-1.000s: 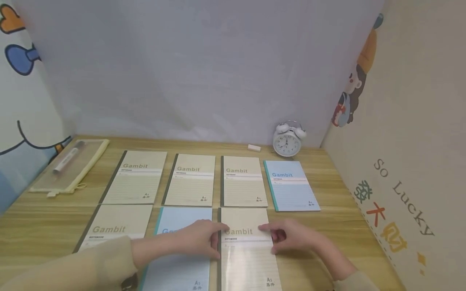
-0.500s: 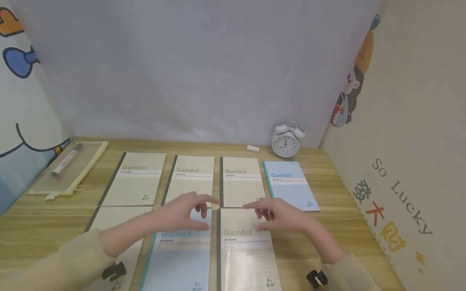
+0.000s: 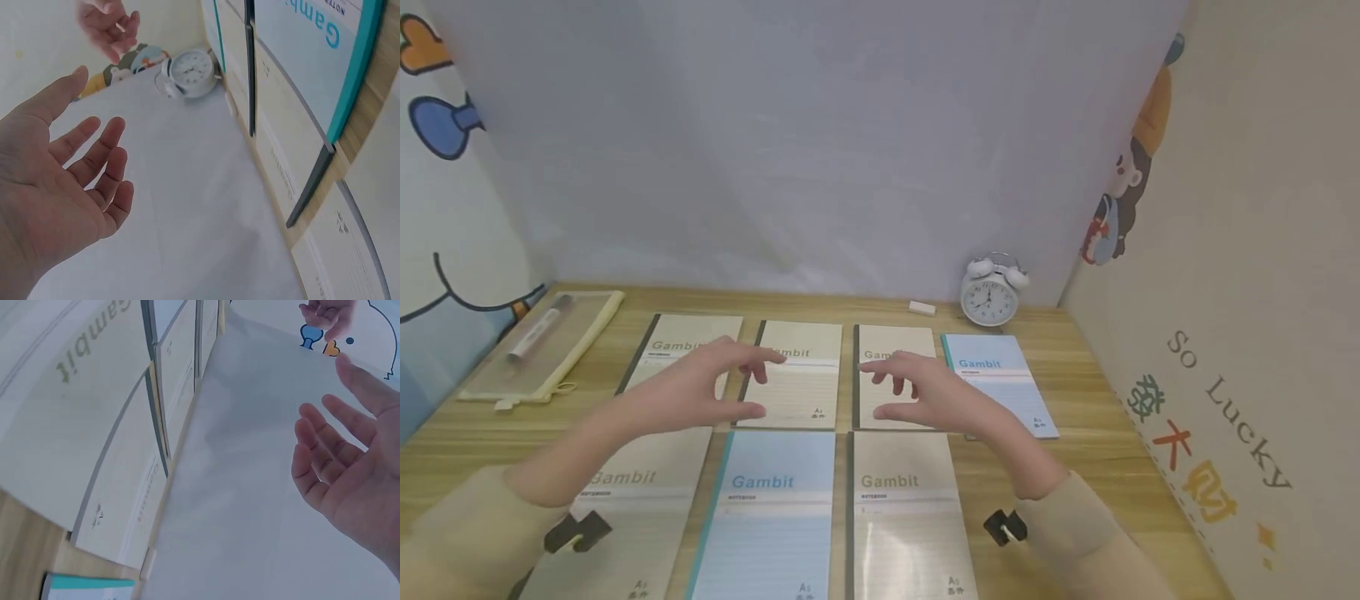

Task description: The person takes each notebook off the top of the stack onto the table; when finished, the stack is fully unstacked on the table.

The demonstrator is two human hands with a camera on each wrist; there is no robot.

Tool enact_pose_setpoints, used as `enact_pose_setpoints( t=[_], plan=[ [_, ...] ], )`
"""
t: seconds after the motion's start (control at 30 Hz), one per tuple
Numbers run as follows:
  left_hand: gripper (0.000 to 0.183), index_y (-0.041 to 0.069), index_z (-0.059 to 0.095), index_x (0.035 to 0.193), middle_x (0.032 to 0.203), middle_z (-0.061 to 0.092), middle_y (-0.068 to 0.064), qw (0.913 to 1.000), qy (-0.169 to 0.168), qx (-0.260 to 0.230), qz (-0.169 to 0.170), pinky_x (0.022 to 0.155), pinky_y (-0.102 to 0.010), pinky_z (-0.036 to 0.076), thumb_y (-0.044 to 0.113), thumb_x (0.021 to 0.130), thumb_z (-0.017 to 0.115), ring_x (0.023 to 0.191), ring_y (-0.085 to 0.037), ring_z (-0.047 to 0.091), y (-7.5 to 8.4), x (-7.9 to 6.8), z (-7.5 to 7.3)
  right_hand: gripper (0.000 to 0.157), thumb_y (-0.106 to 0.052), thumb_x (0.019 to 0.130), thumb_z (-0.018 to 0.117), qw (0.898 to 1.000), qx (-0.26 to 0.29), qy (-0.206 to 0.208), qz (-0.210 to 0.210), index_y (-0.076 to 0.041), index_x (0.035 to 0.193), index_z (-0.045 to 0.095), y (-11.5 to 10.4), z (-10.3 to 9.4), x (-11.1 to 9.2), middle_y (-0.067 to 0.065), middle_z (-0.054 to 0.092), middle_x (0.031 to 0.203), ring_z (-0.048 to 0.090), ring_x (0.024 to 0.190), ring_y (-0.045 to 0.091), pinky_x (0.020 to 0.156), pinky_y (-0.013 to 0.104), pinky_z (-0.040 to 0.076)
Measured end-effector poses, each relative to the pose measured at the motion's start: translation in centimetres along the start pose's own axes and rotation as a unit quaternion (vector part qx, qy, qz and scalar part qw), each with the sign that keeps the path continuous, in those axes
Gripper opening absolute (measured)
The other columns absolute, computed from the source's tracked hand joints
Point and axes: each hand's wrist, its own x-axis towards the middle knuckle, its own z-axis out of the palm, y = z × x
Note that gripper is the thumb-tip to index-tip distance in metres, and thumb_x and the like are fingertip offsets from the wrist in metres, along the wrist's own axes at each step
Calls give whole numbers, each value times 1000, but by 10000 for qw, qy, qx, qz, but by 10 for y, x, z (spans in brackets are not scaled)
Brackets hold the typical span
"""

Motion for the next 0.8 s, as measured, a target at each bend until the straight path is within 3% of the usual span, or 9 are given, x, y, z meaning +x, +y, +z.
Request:
enact_pose_setpoints(
  t=[0.23,0.47,0.8],
  plan=[
    [65,18,49,137,108,62,3,9977,540,375,-146,97,-53,36,34,80,76,114,-24,48,-41,-14,-19,56,-29,87,69,9998,91,192,18,-16,137,49,-10,0,39,-1,55,131,55,108,13,87,38,50],
    [65,12,46,139,120,60,-10,9936,1053,125,-379,99,-57,32,33,84,72,120,-34,45,-78,-25,-33,61,-30,87,68,9994,172,277,-114,-16,142,44,-20,8,72,0,46,143,42,131,18,103,40,40],
    [70,2,42,139,127,53,-21,9899,1302,91,-548,97,-62,31,28,83,73,119,-42,44,-122,-36,-34,67,-32,88,67,9989,426,128,-140,-17,146,37,-28,30,114,0,39,148,34,137,15,104,38,39]
  ],
)
